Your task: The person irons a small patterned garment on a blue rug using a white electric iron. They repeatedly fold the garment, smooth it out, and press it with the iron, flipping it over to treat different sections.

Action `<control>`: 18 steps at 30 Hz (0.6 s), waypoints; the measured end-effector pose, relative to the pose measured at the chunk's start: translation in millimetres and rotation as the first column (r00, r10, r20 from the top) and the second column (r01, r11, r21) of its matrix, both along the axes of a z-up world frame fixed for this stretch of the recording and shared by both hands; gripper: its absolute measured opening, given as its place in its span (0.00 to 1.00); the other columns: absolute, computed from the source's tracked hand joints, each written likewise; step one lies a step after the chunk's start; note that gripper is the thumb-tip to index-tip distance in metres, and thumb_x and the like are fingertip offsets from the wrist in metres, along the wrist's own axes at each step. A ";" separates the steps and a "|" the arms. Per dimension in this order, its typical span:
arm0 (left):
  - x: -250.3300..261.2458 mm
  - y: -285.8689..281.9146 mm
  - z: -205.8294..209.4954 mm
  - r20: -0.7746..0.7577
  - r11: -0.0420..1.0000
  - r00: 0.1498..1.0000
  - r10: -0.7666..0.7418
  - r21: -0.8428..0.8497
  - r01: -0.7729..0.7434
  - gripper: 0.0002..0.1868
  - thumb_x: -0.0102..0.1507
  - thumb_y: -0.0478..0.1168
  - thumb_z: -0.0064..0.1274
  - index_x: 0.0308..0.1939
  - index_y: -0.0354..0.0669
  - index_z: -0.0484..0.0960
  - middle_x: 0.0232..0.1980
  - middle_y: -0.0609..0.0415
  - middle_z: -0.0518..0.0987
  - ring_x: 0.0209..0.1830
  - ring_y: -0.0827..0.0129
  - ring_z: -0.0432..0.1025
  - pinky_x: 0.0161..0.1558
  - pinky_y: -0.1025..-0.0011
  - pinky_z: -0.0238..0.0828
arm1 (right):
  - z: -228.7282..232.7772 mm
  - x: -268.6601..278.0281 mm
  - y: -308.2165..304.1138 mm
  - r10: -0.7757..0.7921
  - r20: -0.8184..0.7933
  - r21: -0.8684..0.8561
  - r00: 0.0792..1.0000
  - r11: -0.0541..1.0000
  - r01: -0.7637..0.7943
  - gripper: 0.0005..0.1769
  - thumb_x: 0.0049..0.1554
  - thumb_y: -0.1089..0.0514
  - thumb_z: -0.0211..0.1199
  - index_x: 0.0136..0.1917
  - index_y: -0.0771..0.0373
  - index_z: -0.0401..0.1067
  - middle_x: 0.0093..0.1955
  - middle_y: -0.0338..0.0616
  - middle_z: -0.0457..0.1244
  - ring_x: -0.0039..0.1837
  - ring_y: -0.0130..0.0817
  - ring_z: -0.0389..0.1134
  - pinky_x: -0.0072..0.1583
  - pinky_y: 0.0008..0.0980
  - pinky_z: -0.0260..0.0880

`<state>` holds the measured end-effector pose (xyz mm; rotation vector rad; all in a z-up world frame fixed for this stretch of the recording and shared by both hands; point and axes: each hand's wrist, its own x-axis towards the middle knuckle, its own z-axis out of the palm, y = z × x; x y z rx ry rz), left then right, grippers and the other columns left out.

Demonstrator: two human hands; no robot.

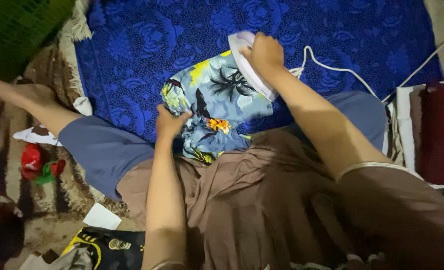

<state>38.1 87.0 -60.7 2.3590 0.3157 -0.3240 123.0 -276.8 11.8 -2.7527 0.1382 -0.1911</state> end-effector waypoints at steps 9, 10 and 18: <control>4.5 26.8 -22.8 -0.178 0.973 0.961 -0.212 0.055 0.225 0.39 0.48 0.46 0.70 0.61 0.36 0.78 0.58 0.34 0.79 0.60 0.43 0.74 0.60 0.57 0.67 | -20.7 -16.9 -117.7 -0.167 0.113 -0.165 0.979 0.969 0.185 0.35 0.52 0.35 0.76 0.49 0.71 0.73 0.41 0.65 0.69 0.45 0.62 0.73 0.48 0.55 0.72; 5.6 28.0 -20.7 -0.171 0.977 0.965 -0.199 0.036 0.208 0.38 0.49 0.46 0.69 0.61 0.37 0.79 0.58 0.35 0.80 0.59 0.44 0.75 0.60 0.58 0.69 | -20.6 -13.2 -133.9 -0.190 0.079 -0.151 0.979 0.968 0.200 0.36 0.54 0.34 0.76 0.51 0.71 0.72 0.45 0.65 0.69 0.48 0.62 0.72 0.50 0.56 0.72; 4.4 31.6 -22.3 -0.183 0.976 0.961 -0.207 0.034 0.217 0.33 0.49 0.45 0.67 0.56 0.38 0.80 0.54 0.37 0.82 0.55 0.46 0.77 0.57 0.58 0.70 | -39.2 -50.0 -87.2 0.108 0.446 -0.435 0.889 0.893 0.110 0.39 0.47 0.47 0.66 0.66 0.74 0.67 0.65 0.69 0.60 0.65 0.64 0.61 0.65 0.58 0.54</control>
